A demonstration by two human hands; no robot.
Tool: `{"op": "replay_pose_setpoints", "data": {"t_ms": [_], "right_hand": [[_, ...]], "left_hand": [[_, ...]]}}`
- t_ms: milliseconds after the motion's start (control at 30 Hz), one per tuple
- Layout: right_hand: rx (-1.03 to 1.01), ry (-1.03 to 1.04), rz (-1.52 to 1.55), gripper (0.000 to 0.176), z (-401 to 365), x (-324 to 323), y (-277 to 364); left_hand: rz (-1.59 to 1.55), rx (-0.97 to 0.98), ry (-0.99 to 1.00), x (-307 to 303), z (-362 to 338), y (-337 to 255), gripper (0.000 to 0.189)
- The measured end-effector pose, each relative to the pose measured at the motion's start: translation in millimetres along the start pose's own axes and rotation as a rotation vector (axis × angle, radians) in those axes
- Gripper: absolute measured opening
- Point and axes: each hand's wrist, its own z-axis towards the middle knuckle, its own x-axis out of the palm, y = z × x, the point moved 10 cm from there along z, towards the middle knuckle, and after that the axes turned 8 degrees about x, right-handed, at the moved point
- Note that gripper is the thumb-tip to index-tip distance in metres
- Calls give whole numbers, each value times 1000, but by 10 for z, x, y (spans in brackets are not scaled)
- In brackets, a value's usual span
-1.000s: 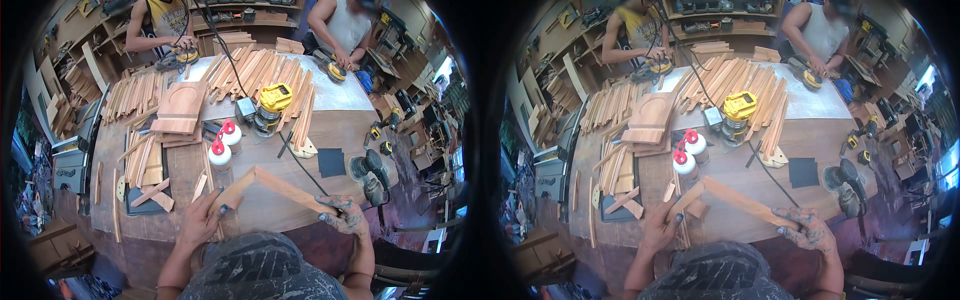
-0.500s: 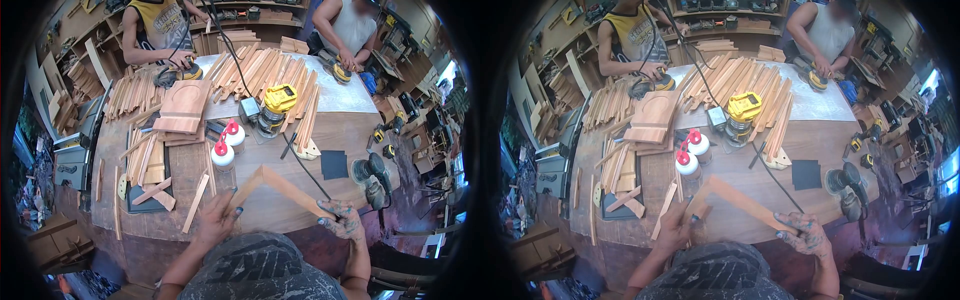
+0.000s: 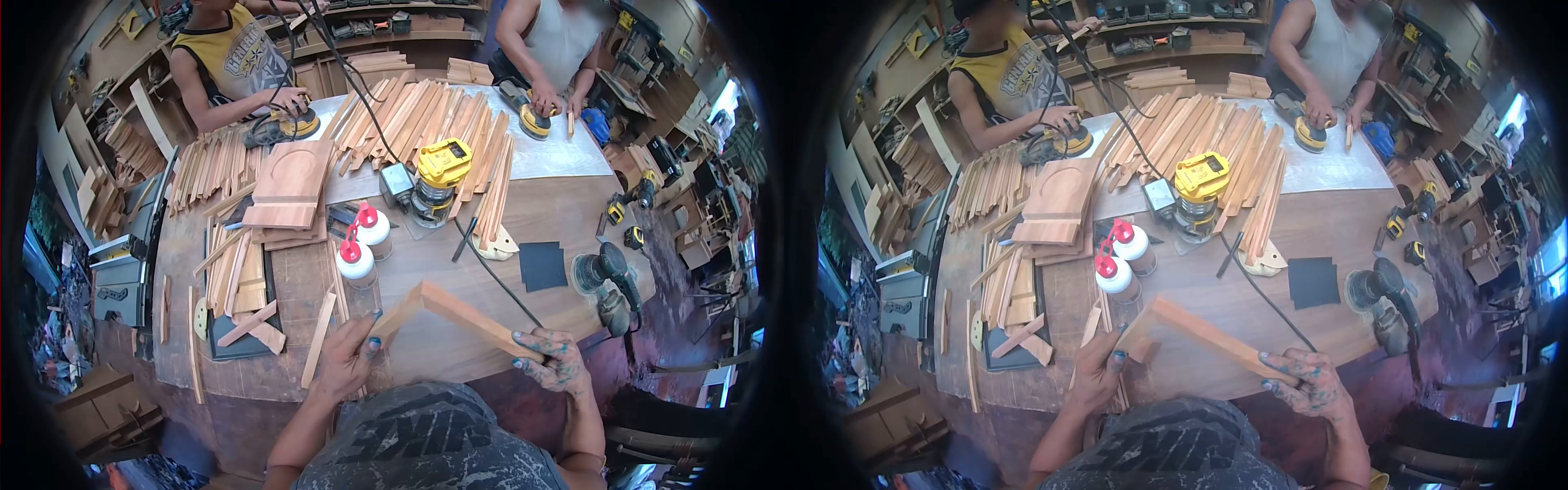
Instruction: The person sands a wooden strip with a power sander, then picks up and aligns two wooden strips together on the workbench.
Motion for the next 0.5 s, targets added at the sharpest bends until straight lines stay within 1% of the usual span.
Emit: {"op": "replay_pose_setpoints", "data": {"t_ms": [33,133,333,433,500], "right_hand": [[-13,10,4,55,2,20,-4],[9,22,122,54,0,49,-54],[-39,-8,102,54,-3,-4,-21],[-36,2,92,54,-36,5,-73],[-38,4,90,53,-39,1,-57]], "left_hand": [[-22,-1,-1,4,-11,11,40],[-6,30,-8,-9,-3,-12,39],[23,21,3,-21,-2,-55,40],[21,53,-8,-16,4,-75,40],[5,41,0,-11,5,-82,40]]}}
